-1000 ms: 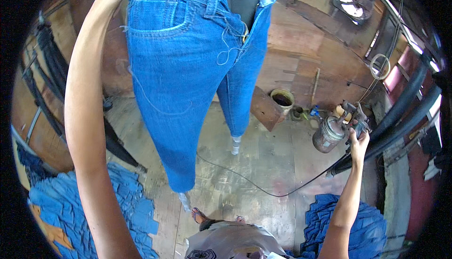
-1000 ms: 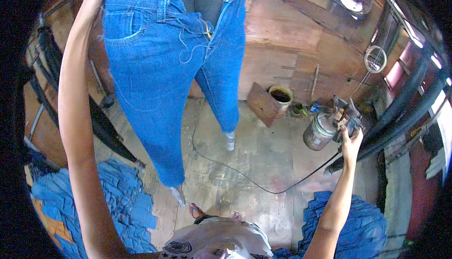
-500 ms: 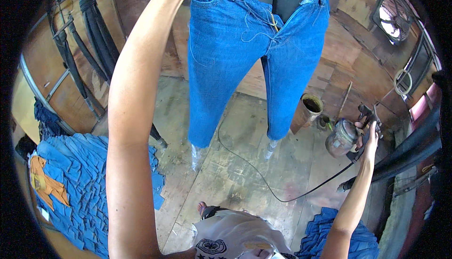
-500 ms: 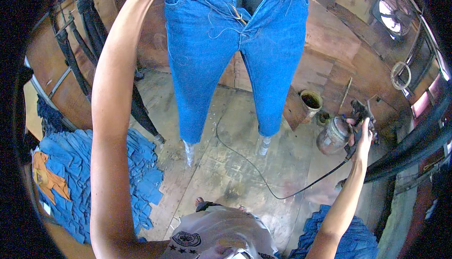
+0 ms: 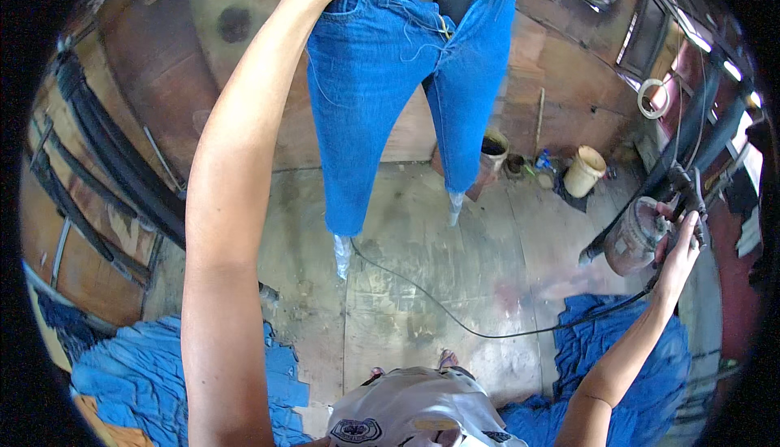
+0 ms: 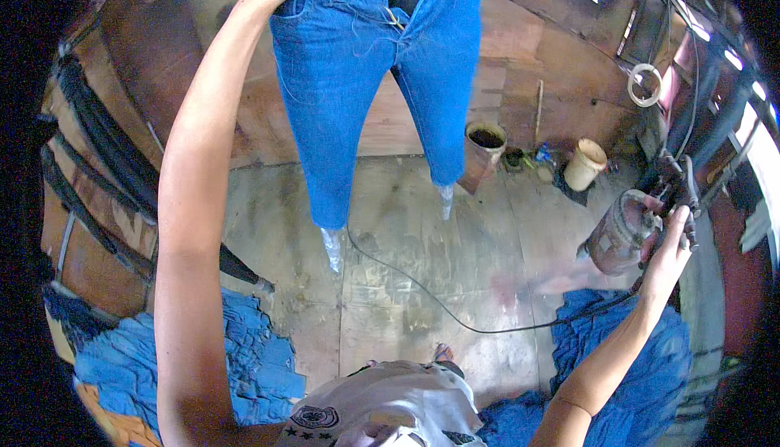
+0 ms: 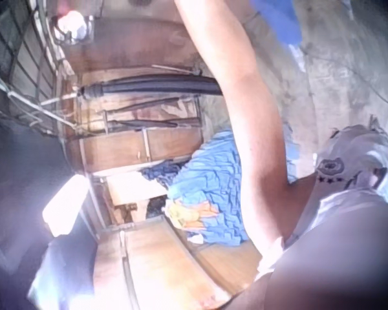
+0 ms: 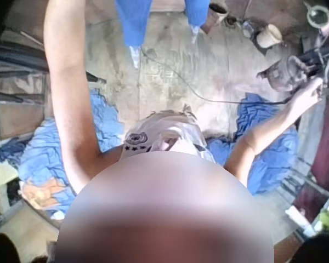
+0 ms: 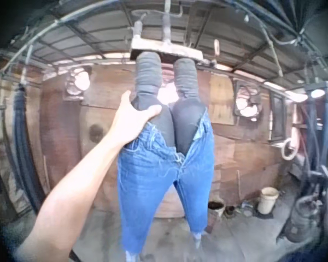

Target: The person repeatedly picks up blue jeans from a pile, places them on a hanging form, and sprays them with a handheld spray gun. The person then removes the jeans and returns them to the pile, repeating the cycle.

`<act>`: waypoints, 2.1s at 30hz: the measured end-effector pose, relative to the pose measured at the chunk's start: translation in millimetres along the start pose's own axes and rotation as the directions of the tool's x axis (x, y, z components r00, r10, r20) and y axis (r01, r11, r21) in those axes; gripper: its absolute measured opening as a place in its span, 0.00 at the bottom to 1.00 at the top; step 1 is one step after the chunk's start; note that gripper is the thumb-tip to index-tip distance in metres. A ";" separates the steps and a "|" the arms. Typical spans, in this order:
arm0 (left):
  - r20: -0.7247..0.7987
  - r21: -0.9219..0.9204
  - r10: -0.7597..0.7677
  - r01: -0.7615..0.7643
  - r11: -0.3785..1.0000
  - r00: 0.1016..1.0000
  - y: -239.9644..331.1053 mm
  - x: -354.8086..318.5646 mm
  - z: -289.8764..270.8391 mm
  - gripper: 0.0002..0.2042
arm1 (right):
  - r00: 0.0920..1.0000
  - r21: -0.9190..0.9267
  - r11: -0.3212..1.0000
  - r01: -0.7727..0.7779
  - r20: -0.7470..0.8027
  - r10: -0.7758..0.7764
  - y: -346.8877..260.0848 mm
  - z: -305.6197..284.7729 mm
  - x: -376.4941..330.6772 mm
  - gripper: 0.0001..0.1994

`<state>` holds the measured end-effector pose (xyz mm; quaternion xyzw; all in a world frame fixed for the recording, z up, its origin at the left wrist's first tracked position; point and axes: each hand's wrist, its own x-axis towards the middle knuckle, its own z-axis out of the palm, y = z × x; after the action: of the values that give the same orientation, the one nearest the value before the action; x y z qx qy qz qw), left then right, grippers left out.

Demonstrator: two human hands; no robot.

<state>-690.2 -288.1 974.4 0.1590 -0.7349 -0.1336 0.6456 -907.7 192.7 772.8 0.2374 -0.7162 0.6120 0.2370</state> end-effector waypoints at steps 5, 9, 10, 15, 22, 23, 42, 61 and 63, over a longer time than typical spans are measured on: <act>-0.066 0.019 0.007 -0.005 1.000 0.998 7.1 -9.0 1.4 0.52 | 0.975 -0.078 0.980 -0.184 0.109 0.192 -5.1 1.5 -90.6 0.19; -0.073 0.031 -0.014 0.017 0.999 0.997 11.1 -12.1 0.1 0.50 | 0.890 -0.172 0.911 -0.375 0.207 0.406 16.3 33.5 -168.6 0.17; -0.066 0.028 -0.015 0.017 0.999 0.998 11.1 -12.3 0.2 0.49 | 0.920 -0.138 0.948 -0.286 0.238 0.312 22.5 46.8 -187.0 0.17; -0.077 0.015 -0.010 0.011 1.000 0.997 7.8 -9.2 1.6 0.49 | 0.810 -0.394 0.846 -0.360 0.317 0.493 14.6 101.1 -220.7 0.17; -0.024 -0.110 0.056 -0.058 0.992 0.998 -11.3 5.0 5.1 0.48 | 0.969 0.312 0.947 -0.072 0.246 -0.007 -86.5 120.4 -159.6 0.21; -0.019 -0.056 0.083 -0.084 0.995 0.996 -14.8 8.5 4.7 0.48 | 0.977 0.368 0.930 0.013 0.192 -0.090 -98.3 119.9 -150.6 0.20; 0.280 -0.262 0.058 0.018 0.965 0.958 -50.5 34.3 -4.9 0.51 | 0.881 0.245 0.937 -0.248 0.460 0.113 -50.4 118.0 -129.0 0.16; 0.211 -0.238 -0.025 0.076 0.968 0.977 -41.5 25.8 0.3 0.53 | 0.580 -0.410 0.861 -0.300 0.638 0.506 -1.5 130.0 -227.6 0.21; 0.176 -0.178 0.002 0.030 0.984 0.984 -31.0 17.4 -0.9 0.51 | 0.579 -0.336 0.885 -0.324 0.669 0.466 -14.9 140.2 -233.0 0.20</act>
<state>-689.4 -323.5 977.9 0.0930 -0.7727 -0.2174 0.5891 -724.6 63.6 617.9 0.2742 -0.8354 0.4353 -0.1932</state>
